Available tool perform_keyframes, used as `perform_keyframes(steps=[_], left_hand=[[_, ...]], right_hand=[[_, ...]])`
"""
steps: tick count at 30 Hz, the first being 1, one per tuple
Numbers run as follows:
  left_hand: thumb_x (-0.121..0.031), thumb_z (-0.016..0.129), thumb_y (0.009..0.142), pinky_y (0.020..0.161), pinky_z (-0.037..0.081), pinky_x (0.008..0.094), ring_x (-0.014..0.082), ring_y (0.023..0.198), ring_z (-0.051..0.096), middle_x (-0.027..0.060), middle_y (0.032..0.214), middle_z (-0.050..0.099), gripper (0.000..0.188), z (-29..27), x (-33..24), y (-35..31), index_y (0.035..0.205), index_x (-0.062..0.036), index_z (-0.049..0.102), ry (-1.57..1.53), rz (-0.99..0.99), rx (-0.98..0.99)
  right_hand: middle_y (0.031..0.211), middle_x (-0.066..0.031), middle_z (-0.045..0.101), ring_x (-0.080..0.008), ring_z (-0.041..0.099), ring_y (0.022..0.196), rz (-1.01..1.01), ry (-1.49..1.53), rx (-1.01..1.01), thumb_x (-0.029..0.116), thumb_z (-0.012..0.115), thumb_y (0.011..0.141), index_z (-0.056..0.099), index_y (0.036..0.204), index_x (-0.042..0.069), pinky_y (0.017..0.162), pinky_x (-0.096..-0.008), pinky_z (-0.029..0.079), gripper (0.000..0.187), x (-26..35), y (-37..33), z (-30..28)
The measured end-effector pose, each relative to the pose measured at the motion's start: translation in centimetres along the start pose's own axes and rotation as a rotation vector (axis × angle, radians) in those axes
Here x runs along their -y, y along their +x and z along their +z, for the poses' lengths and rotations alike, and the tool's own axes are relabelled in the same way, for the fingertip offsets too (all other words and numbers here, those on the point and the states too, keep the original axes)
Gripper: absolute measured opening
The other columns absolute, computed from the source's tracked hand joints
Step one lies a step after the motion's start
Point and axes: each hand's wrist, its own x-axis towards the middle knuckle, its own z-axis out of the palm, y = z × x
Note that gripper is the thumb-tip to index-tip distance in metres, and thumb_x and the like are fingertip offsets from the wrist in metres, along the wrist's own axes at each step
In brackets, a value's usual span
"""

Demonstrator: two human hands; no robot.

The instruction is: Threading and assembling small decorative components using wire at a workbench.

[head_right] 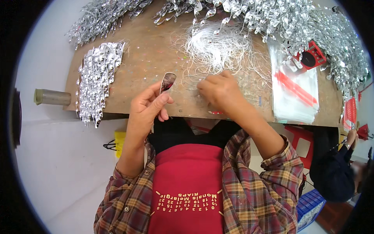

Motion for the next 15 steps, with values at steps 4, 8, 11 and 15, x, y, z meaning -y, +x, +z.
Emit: perform_keyframes(steps=[4, 8, 11, 15], left_hand=[[-0.018, 0.058, 0.087, 0.046, 0.037, 0.0168, 0.0047, 0.052, 0.048, 0.0014, 0.077, 0.056, 0.034, -0.3, 0.7, 0.0, 0.114, 0.001, 0.053, -0.129, -0.053, -0.064], [-0.018, 0.061, 0.084, 0.044, 0.033, 0.0185, 0.0037, 0.049, 0.043, -0.0024, 0.068, 0.05, 0.027, -0.4, 2.0, 0.4, 0.105, -0.0016, 0.056, -0.326, -0.156, 0.002], [-0.016, 0.061, 0.083, 0.044, 0.032, 0.0194, 0.0036, 0.048, 0.04, -0.0037, 0.066, 0.048, 0.021, -0.5, 3.4, 0.8, 0.099, -0.0025, 0.057, -0.437, -0.241, 0.031], [-0.018, 0.063, 0.083, 0.045, 0.031, 0.0182, 0.0031, 0.048, 0.04, -0.0045, 0.068, 0.049, 0.019, 0.3, 3.4, 1.3, 0.095, -0.0041, 0.057, -0.443, -0.292, 0.05]], right_hand=[[0.061, 0.0002, 0.047, -0.0168, 0.052, 0.06, -0.177, -0.183, 0.051, 0.013, 0.059, 0.068, 0.055, 0.071, 0.013, 0.063, -0.0308, 0.037, 0.006, 0.0, 0.9, 1.3], [0.06, -0.0006, 0.044, -0.017, 0.051, 0.058, -0.213, -0.247, 0.061, 0.013, 0.057, 0.066, 0.051, 0.068, 0.013, 0.063, -0.0318, 0.036, 0.007, 0.6, 1.5, 1.2], [0.06, -0.0019, 0.046, -0.0188, 0.051, 0.058, -0.183, -0.277, 0.046, 0.011, 0.057, 0.068, 0.051, 0.07, 0.009, 0.064, -0.0316, 0.036, 0.007, 1.2, 1.3, 1.6], [0.064, -0.0045, 0.052, -0.0193, 0.051, 0.059, 0.185, 0.159, 0.03, 0.008, 0.057, 0.073, 0.053, 0.075, 0.005, 0.064, -0.0306, 0.037, 0.006, 3.1, 0.6, -0.5]])
